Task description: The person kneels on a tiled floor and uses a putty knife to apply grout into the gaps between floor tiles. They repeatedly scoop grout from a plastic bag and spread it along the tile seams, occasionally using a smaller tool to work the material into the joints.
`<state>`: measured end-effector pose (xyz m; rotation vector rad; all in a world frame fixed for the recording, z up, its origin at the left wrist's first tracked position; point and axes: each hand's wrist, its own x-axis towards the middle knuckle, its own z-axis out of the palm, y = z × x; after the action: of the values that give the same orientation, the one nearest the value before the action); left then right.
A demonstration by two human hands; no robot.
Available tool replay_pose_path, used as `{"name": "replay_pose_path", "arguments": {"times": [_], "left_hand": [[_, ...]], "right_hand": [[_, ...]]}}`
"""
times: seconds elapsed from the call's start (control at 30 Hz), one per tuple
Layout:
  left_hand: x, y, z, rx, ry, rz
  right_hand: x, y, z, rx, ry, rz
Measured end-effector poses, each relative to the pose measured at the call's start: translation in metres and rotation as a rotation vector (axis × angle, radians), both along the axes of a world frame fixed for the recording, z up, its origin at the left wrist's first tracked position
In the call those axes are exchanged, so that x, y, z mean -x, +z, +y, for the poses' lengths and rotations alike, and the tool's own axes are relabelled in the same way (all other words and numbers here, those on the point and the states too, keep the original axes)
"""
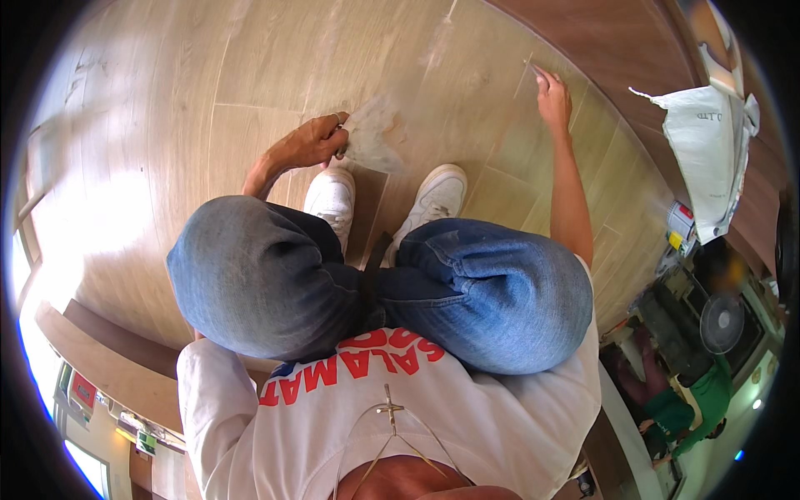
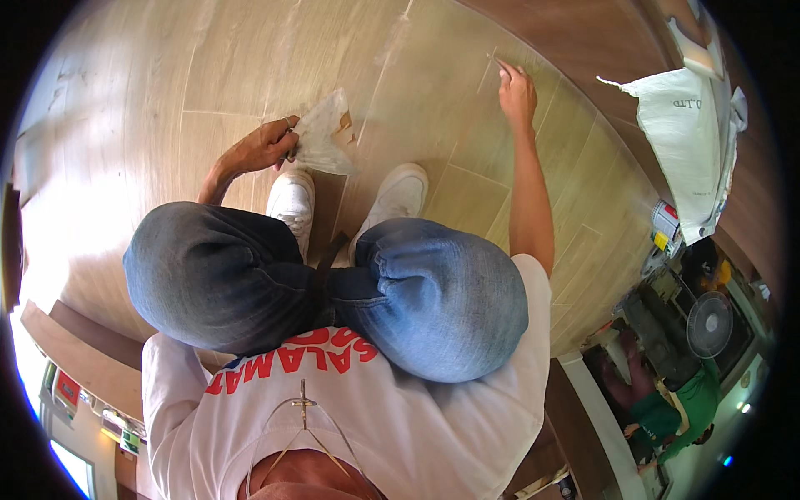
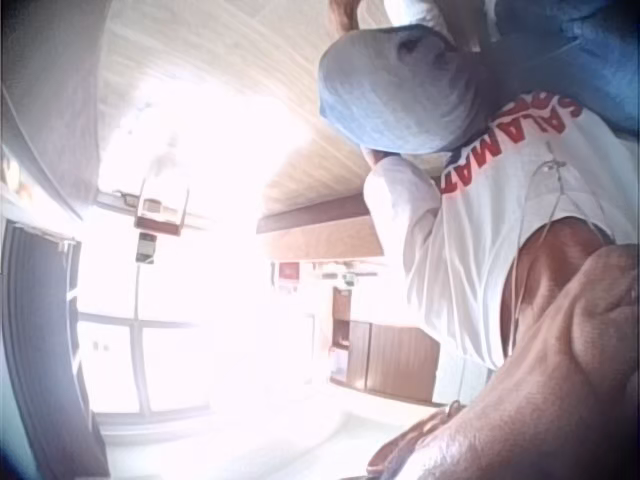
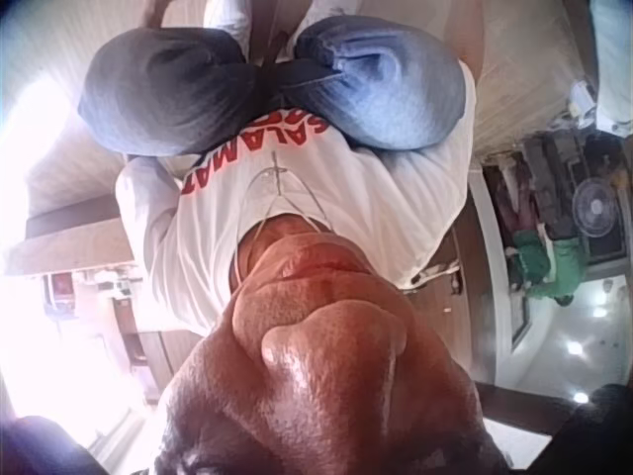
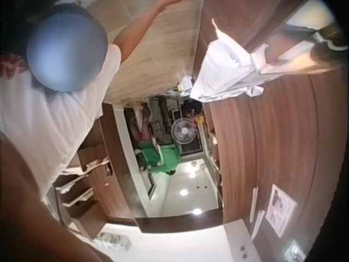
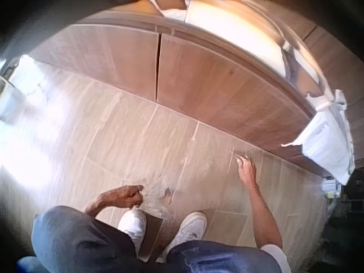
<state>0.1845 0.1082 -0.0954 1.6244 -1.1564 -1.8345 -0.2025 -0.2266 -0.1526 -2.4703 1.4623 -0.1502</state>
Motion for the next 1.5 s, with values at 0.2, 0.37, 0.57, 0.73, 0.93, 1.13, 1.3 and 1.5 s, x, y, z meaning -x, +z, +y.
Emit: {"name": "replay_pose_path", "arguments": {"times": [0.2, 0.37, 0.57, 0.73, 0.93, 1.13, 1.3, 1.5], "left_hand": [[0.001, 0.004, -0.010, 0.017, 0.095, 0.115], [0.008, 0.015, -0.018, 0.029, 0.135, 0.204], [-0.001, 0.036, -0.007, 0.072, 0.200, 0.166], [0.000, 0.026, -0.011, 0.196, 0.198, 0.172], [-0.007, 0.036, -0.010, 0.181, 0.130, -0.101], [-0.004, 0.025, -0.006, 0.217, 0.060, -0.260], [-0.006, 0.009, -0.004, 0.232, -0.029, -0.354], [-0.005, 0.007, -0.004, 0.268, -0.061, -0.446]], "right_hand": [[-0.062, 0.061, 0.117, -0.244, 0.122, -0.555], [-0.115, 0.107, 0.178, -0.067, 0.496, -0.628], [-0.126, 0.099, 0.183, 0.094, 0.725, -0.556], [-0.083, 0.090, 0.150, 0.061, 0.726, -0.279], [-0.107, 0.130, 0.144, -0.014, 0.675, -0.401], [-0.135, 0.150, 0.148, 0.046, 0.888, -0.137], [-0.146, 0.142, 0.153, 0.065, 0.952, -0.068], [-0.142, 0.135, 0.158, -0.054, 0.957, -0.008]]}}
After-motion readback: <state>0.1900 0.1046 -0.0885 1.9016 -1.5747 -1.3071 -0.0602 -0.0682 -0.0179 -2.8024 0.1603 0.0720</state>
